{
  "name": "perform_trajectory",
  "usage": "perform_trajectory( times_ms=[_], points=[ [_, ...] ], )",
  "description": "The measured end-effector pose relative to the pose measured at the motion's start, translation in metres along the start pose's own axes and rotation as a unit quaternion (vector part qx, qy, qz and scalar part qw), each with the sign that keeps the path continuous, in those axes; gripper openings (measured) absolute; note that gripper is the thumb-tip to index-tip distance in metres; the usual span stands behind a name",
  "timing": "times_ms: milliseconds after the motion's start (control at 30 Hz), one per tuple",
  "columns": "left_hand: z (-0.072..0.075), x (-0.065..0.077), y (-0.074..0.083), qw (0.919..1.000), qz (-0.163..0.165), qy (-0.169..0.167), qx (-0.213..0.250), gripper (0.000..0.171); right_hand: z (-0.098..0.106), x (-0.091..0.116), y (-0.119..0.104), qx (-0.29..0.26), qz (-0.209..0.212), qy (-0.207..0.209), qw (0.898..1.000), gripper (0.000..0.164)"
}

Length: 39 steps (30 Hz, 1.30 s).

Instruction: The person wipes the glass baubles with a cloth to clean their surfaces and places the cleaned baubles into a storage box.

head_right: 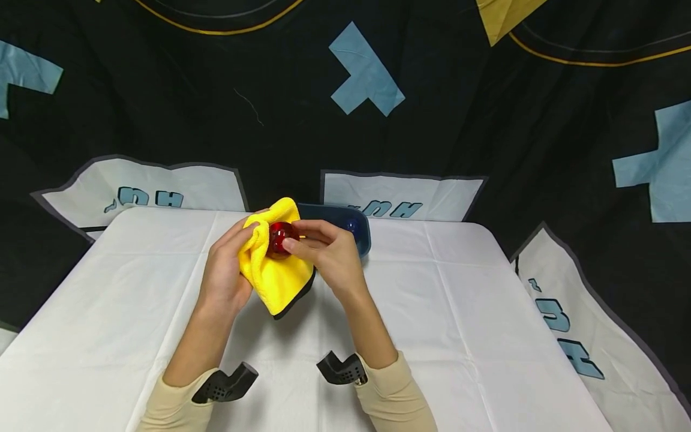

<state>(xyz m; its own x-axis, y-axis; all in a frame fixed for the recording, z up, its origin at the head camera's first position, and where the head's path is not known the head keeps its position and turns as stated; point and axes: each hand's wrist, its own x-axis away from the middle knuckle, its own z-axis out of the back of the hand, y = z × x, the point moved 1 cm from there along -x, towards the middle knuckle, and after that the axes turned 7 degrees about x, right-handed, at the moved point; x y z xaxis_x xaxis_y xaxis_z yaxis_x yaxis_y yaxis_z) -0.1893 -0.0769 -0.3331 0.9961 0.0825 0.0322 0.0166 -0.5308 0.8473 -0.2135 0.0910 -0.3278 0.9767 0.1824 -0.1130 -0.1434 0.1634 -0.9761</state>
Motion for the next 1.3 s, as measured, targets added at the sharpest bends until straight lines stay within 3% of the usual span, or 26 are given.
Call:
perform_trajectory(
  times_ms=[167, 633, 767, 1000, 1133, 1300],
  points=[
    [0.002, 0.001, 0.001, 1.0, -0.004, 0.004, -0.008, 0.042, 0.0, -0.001, 0.0, 0.001, -0.023, -0.026, 0.999, 0.046],
    [-0.002, 0.002, -0.001, 0.9998, 0.006, -0.017, -0.001, 0.037, 0.009, -0.004, 0.006, 0.002, -0.055, -0.085, 0.995, 0.034],
    [-0.001, 0.002, -0.001, 0.9997, 0.001, -0.023, 0.004, 0.037, 0.005, -0.005, 0.007, 0.005, -0.054, -0.079, 0.995, 0.036],
    [0.001, 0.002, 0.001, 0.9997, -0.009, -0.019, 0.01, 0.039, -0.003, -0.002, 0.002, -0.026, -0.032, -0.019, 0.999, 0.034],
    [0.0, 0.001, 0.003, 0.9998, -0.014, -0.014, 0.005, 0.038, -0.001, -0.001, -0.001, -0.03, -0.032, -0.033, 0.998, 0.034],
    [0.0, 0.002, 0.005, 0.9997, -0.013, -0.017, 0.007, 0.038, 0.003, -0.001, -0.002, -0.009, -0.046, -0.056, 0.997, 0.047]
  ],
)
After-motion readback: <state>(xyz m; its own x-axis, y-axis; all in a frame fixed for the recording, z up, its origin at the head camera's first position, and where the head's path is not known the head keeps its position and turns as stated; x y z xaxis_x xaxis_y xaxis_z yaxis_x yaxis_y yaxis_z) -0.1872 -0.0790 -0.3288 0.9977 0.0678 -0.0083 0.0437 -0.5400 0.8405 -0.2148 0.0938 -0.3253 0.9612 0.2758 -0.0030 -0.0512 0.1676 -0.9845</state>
